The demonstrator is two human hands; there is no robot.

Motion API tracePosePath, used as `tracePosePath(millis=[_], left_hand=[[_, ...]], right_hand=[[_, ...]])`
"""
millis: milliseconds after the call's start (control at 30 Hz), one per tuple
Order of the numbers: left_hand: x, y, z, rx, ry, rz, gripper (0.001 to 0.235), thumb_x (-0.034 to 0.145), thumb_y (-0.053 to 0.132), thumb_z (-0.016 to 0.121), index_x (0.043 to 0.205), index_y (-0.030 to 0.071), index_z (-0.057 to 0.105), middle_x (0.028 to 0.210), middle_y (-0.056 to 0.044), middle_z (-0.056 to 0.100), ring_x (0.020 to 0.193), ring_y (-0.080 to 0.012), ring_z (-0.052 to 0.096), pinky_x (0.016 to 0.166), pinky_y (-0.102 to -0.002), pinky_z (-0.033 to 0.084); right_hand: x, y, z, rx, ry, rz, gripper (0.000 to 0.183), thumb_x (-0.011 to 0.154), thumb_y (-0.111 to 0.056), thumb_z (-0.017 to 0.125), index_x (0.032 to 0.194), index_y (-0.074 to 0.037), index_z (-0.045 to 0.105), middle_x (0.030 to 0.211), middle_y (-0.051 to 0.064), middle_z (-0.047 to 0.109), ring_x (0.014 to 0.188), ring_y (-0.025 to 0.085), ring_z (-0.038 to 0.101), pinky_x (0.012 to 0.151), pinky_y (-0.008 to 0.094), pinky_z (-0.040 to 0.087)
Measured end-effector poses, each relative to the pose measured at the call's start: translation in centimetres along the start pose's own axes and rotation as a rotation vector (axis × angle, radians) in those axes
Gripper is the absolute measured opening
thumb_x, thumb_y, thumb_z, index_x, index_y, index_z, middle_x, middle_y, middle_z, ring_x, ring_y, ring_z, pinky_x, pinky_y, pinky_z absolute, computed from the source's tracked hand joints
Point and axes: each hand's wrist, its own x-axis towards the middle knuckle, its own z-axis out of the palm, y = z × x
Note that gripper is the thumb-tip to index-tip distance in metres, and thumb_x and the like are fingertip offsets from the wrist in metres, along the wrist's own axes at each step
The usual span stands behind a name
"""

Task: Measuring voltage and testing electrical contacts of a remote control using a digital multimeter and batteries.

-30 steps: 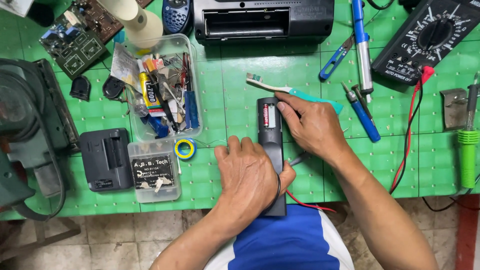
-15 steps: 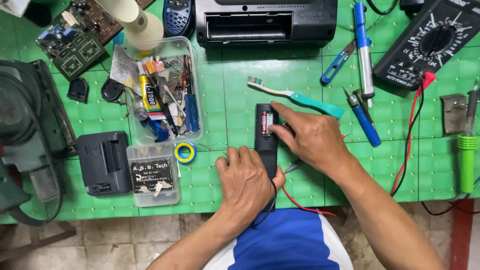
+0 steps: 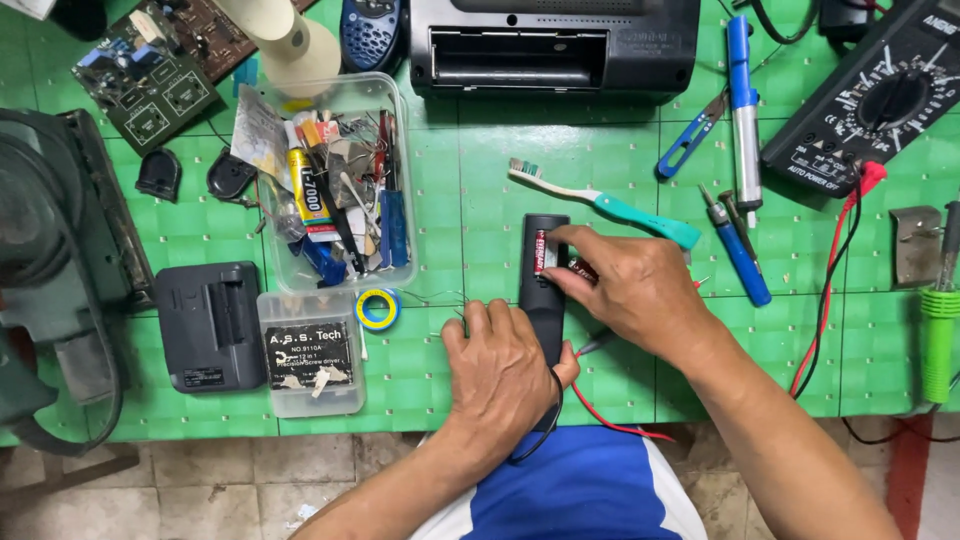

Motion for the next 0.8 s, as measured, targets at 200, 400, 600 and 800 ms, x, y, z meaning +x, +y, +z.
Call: tracePosePath(millis=[200, 400, 600, 800], left_hand=[[0.1, -0.1, 0.0, 0.022, 0.012, 0.011, 0.051, 0.077, 0.057, 0.060, 0.073, 0.006, 0.056, 0.075, -0.010, 0.044, 0.078, -0.0350, 0.050, 0.068, -0.046, 0.037], [0.5, 0.2, -1.3, 0.225, -0.080, -0.003, 0.059, 0.080, 0.070, 0.064, 0.076, 0.011, 0.061, 0.075, -0.005, 0.050, 0.076, -0.0259, 0.047, 0.066, -0.042, 0.035], [0.6, 0.2, -1.2, 0.215, -0.074, -0.007, 0.056, 0.080, 0.068, 0.063, 0.075, 0.013, 0.060, 0.075, -0.005, 0.050, 0.076, -0.0255, 0.047, 0.067, -0.042, 0.035], [0.6, 0.3, -1.1, 0.227, -0.098, -0.025, 0.056, 0.080, 0.070, 0.063, 0.075, 0.014, 0.060, 0.075, -0.004, 0.050, 0.076, -0.0253, 0.047, 0.068, -0.042, 0.035]], right_hand=[[-0.2, 0.0, 0.7, 0.070, 0.007, 0.054, 0.035, 0.090, -0.032, 0.078, 0.123, -0.022, 0.070, 0.067, 0.003, 0.073, 0.067, 0.023, 0.074, 0.061, 0.035, 0.058], [-0.5, -0.2, 1.0, -0.010, 0.110, -0.094, 0.037, 0.093, -0.028, 0.083, 0.124, -0.011, 0.072, 0.098, 0.002, 0.080, 0.066, 0.022, 0.069, 0.055, 0.035, 0.051], [1.2, -0.2, 0.0, 0.168, -0.059, 0.116, 0.019, 0.098, -0.031, 0.071, 0.112, -0.019, 0.070, 0.090, -0.003, 0.077, 0.057, 0.022, 0.064, 0.058, 0.036, 0.047], [2.5, -0.3, 0.0, 0.252, -0.169, 0.303, 0.016, 0.100, -0.034, 0.066, 0.103, -0.018, 0.066, 0.055, 0.002, 0.062, 0.050, 0.023, 0.055, 0.057, 0.037, 0.041]])
